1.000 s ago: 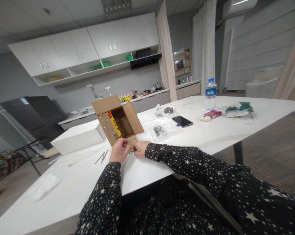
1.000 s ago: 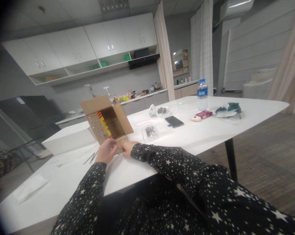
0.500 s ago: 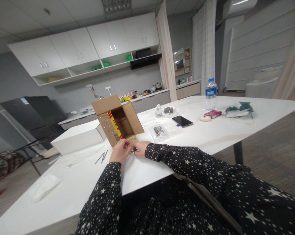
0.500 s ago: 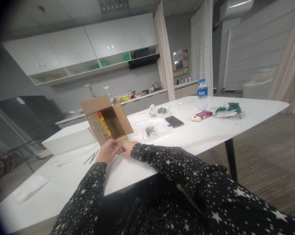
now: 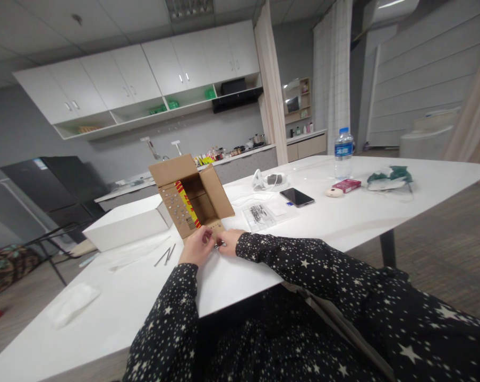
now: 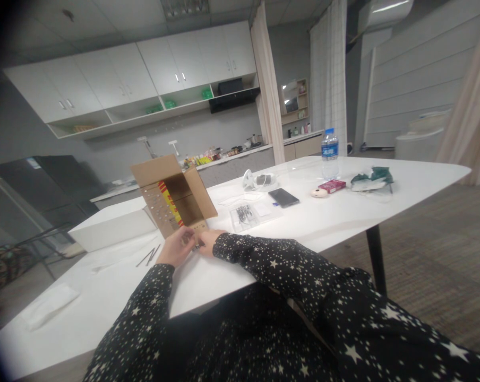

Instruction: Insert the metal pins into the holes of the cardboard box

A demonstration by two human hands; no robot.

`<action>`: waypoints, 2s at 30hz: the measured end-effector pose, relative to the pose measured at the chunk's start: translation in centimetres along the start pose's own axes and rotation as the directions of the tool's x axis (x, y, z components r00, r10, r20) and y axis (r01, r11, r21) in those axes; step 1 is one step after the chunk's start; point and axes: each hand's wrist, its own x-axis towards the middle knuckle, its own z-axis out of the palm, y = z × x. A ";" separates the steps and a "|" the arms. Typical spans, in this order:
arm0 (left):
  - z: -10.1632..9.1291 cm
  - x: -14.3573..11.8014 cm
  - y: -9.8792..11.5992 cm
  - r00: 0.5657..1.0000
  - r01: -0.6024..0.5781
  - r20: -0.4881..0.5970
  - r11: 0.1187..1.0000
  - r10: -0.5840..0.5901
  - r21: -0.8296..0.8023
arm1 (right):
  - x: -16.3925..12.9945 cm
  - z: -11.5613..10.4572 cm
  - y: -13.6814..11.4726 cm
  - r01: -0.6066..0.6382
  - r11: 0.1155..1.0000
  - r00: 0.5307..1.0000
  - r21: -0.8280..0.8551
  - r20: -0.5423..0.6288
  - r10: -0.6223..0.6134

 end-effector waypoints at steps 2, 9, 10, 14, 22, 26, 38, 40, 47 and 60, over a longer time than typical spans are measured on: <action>-0.1 0.0 0.1 1.000 0.011 0.008 1.000 -0.011 0.007 | 0.0 0.0 0.0 0.005 1.000 1.000 -0.004 0.002 -0.005; -0.2 0.0 0.3 0.998 0.035 0.045 0.999 -0.035 0.006 | -0.2 -0.2 -0.1 0.022 1.000 1.000 0.008 -0.005 -0.022; -0.2 0.0 0.3 0.999 0.034 0.042 0.999 -0.034 0.001 | -0.2 -0.2 -0.1 0.019 1.000 1.000 0.008 -0.004 -0.019; -0.1 0.0 0.1 0.999 0.033 0.007 0.999 -0.032 -0.024 | -0.1 -0.2 -0.2 -0.007 1.000 1.000 0.003 0.012 0.007; -0.2 0.0 0.3 0.999 0.044 0.021 0.998 -0.043 -0.034 | 0.3 0.4 0.4 0.024 1.000 1.000 0.001 -0.003 -0.024; -0.2 0.0 0.4 0.998 0.059 0.027 0.997 -0.058 -0.041 | 0.4 0.4 0.5 0.042 0.999 0.999 0.000 -0.019 -0.042; -0.4 -0.2 1.0 0.995 0.091 0.054 0.995 -0.089 -0.034 | -0.4 -0.3 -0.1 0.019 1.000 1.000 0.002 -0.005 -0.019; -0.4 -0.2 0.8 0.994 0.083 0.071 0.996 -0.081 -0.016 | -0.6 -0.5 -0.2 0.037 0.999 0.999 0.011 -0.010 -0.037; -0.4 -0.1 0.6 0.995 0.027 0.094 1.000 -0.027 0.010 | -0.1 0.0 0.1 0.046 0.999 0.999 0.013 -0.026 -0.046; -0.7 -0.1 0.7 0.966 0.221 -0.116 0.970 -0.232 -0.105 | -0.3 -0.4 -0.6 -0.071 0.997 0.997 -0.028 0.002 0.071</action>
